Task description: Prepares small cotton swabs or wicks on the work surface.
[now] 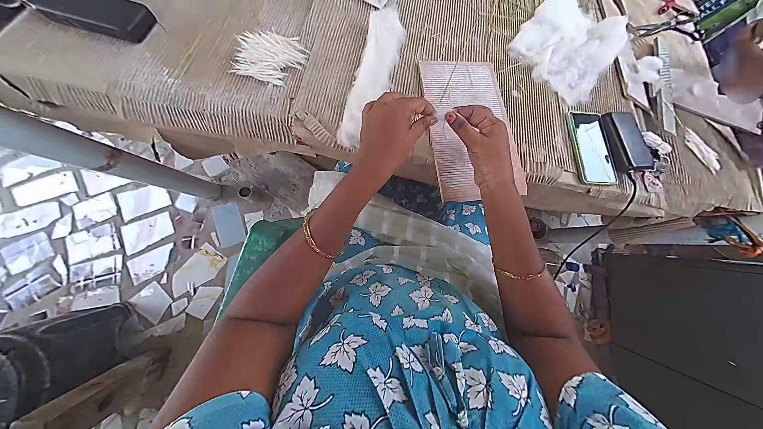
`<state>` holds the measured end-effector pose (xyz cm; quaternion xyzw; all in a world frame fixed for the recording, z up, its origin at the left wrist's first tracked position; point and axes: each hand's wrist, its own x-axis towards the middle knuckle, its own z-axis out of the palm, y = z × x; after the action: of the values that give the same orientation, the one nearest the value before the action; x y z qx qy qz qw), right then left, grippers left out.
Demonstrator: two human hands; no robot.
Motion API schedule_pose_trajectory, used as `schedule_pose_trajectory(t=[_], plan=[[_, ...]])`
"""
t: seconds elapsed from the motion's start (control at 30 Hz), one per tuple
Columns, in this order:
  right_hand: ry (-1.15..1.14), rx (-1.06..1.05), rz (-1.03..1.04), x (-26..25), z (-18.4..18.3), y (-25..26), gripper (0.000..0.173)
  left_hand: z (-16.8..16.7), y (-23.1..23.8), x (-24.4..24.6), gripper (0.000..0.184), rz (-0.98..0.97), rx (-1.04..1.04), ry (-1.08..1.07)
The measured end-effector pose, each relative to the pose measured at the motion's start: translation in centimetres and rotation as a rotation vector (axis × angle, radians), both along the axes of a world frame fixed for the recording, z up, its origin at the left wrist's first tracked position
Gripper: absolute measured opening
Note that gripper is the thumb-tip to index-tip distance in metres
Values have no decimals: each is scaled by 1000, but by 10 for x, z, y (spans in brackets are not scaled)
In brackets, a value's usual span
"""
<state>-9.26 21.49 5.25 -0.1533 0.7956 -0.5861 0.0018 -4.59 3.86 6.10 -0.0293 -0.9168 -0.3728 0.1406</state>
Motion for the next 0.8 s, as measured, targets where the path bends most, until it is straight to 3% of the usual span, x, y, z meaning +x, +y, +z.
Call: schedule_pose_trajectory(t=[0.33,0.53,0.63,0.8], plan=[[7,71,24,-18,-7,-33,18,8,-62,13,27,241,23,-30],[81,564,204,-20,-5,-72,25,17,-110,26,30,337,139,38],[140,723,169,-13,-4,-85,24,20,-113,31,28,322,186,17],[268,627,37,-13,13,-57,28,17,-94,34,18,185,339,-22]])
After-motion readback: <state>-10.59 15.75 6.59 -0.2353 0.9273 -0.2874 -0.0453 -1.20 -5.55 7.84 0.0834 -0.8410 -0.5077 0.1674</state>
